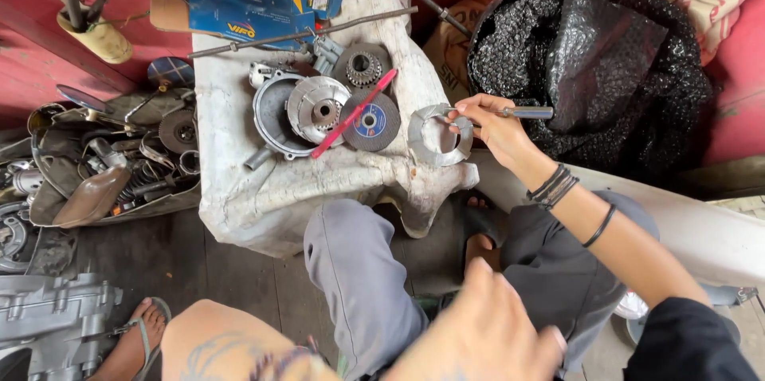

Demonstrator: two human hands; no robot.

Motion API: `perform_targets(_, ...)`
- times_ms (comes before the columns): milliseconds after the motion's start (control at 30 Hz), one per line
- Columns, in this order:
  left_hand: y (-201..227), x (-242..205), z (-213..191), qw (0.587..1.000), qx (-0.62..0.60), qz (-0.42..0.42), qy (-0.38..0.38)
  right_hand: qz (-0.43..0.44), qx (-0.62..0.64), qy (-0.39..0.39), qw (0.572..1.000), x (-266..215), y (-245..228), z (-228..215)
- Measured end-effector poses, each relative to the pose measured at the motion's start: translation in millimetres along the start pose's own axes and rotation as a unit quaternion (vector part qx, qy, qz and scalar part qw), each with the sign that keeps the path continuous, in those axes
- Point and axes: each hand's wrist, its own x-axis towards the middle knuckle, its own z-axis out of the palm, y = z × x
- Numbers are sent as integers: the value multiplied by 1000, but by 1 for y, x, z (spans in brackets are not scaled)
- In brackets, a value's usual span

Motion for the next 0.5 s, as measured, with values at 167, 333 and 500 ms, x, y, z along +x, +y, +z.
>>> perform_targets(167,-146,37,-59,994,-90,5,-67,12,77,-49,996,-12,0,1)
perform_targets(333,-265,32,36,956,-83,-247,-136,48,-11,36,998,-24,-16,24)
perform_targets(500,-267,30,93,926,-195,-301,-116,64,-32,30,997,-13,-12,14)
